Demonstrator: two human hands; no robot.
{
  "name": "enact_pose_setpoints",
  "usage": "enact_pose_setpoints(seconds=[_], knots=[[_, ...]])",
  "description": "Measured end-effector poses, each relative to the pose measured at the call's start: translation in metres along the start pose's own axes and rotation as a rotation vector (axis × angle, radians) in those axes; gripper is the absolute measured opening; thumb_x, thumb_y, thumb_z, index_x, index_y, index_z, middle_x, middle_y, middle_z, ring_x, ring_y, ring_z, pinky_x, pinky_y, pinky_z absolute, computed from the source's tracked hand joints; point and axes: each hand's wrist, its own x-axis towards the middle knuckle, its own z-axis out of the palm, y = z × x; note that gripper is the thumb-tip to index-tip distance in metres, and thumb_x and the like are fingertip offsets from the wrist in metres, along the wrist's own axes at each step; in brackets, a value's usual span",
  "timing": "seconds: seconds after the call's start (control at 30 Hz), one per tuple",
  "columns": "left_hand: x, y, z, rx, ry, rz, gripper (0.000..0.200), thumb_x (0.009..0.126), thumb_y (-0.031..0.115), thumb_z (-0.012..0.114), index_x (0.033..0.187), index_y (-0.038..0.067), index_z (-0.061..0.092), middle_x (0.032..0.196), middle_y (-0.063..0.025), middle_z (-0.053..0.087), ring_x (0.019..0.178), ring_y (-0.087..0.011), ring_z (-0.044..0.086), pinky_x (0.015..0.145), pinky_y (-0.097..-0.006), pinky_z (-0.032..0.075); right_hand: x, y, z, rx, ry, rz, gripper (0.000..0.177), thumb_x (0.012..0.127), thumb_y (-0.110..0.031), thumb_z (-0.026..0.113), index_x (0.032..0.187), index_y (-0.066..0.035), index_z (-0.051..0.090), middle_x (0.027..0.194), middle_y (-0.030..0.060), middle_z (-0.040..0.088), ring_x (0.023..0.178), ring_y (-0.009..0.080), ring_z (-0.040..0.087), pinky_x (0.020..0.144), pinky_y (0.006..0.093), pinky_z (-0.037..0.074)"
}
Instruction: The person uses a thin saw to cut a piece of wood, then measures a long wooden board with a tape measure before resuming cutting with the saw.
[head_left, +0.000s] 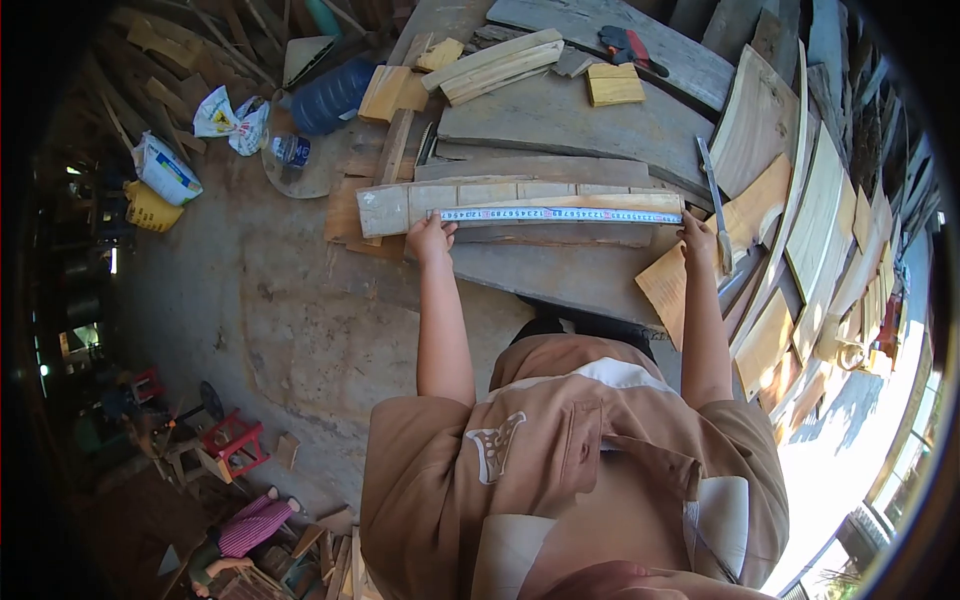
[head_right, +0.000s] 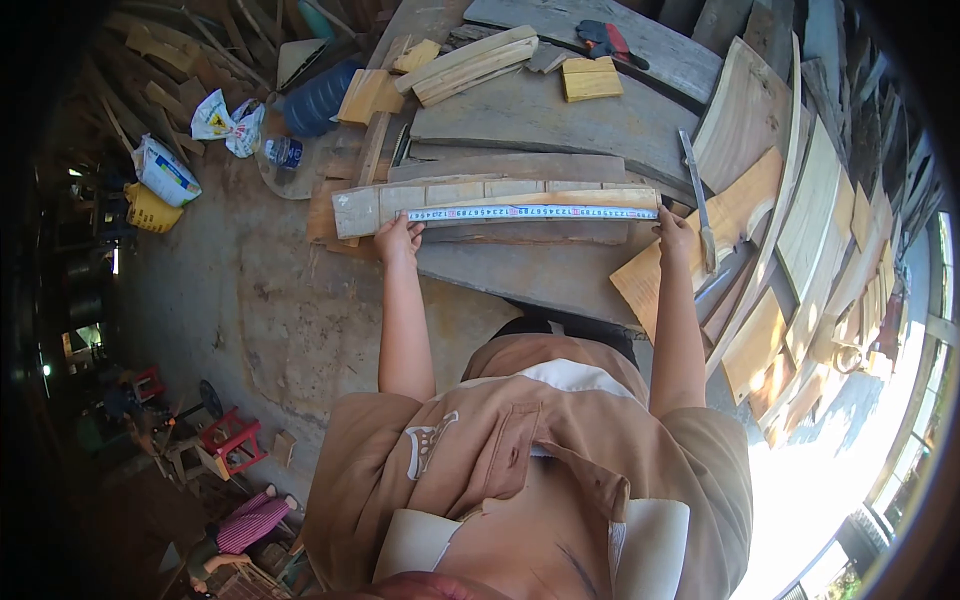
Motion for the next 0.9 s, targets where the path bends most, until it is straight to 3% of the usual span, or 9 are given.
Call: enact_pose_setpoints(seconds=[0.1, 0.23, 0.37, 0.43, 0.6, 0.9], knots=[[-0.002, 0.002, -0.004, -0.024, -0.048, 0.037, 0.014, 0.086, 0.022, 0.055, 0.088, 0.008, 0.054, 0.074, -0.0015, 0.059, 0.060, -0.0110, 0.059, 0.048, -0.0218, 0.039, -0.006, -0.011, -0.007, -0.090, -0.089, 0.072, 0.034, 0.076, -0.036, 0.065, 0.088, -0.004, 0.059, 0.072, 0.0010, 0.056, 0.058, 0.0089, 0.055, 0.046, 0.0205, 0.034], [-0.015, 0.011, -0.012, -0.113, -0.136, 0.144, 0.017, 0.086, 0.025, 0.056, 0.089, 0.009, 0.054, 0.075, -0.0005, 0.059, 0.062, -0.0096, 0.059, 0.051, -0.0203, 0.039, -0.015, -0.028, -0.013, -0.046, -0.119, 0.022, 0.032, 0.079, -0.035, 0.062, 0.091, -0.006, 0.058, 0.071, -0.0005, 0.056, 0.056, 0.0076, 0.054, 0.048, 0.0207, 0.037], [-0.022, 0.024, -0.020, -0.135, -0.229, 0.193, 0.019, 0.086, 0.027, 0.056, 0.091, 0.009, 0.053, 0.079, -0.0019, 0.059, 0.066, -0.0114, 0.059, 0.055, -0.0217, 0.041, -0.028, -0.041, -0.021, 0.330, -0.192, 0.184, 0.029, 0.082, -0.038, 0.058, 0.089, -0.009, 0.056, 0.065, -0.0026, 0.053, 0.056, 0.0075, 0.051, 0.054, 0.0232, 0.040], [-0.028, 0.034, -0.022, -0.183, -0.278, 0.170, 0.019, 0.086, 0.027, 0.056, 0.090, 0.009, 0.053, 0.080, -0.0033, 0.059, 0.070, -0.0142, 0.060, 0.060, -0.0243, 0.042, -0.029, -0.039, -0.025, 0.723, -0.320, 0.241, 0.029, 0.085, -0.040, 0.053, 0.089, -0.011, 0.055, 0.065, -0.0034, 0.053, 0.058, 0.0072, 0.050, 0.059, 0.0247, 0.040], [0.002, 0.051, -0.030, -0.163, -0.357, 0.158, 0.018, 0.085, 0.025, 0.057, 0.090, 0.008, 0.053, 0.076, -0.0035, 0.058, 0.072, -0.0171, 0.060, 0.062, -0.0271, 0.044, -0.041, -0.037, -0.026, 0.648, -0.373, 0.197, 0.033, 0.087, -0.043, 0.049, 0.099, -0.012, 0.051, 0.067, -0.0052, 0.053, 0.060, 0.0063, 0.049, 0.063, 0.0256, 0.040], [0.084, 0.071, -0.025, -0.340, -0.231, 0.063, 0.019, 0.087, 0.025, 0.054, 0.094, 0.008, 0.053, 0.083, -0.0022, 0.058, 0.081, -0.0165, 0.059, 0.069, -0.0292, 0.046, -0.054, 0.010, -0.081, 0.542, -0.147, 0.310, 0.035, 0.086, -0.042, 0.051, 0.104, -0.012, 0.049, 0.069, -0.0053, 0.052, 0.061, 0.0067, 0.049, 0.063, 0.0258, 0.038]])
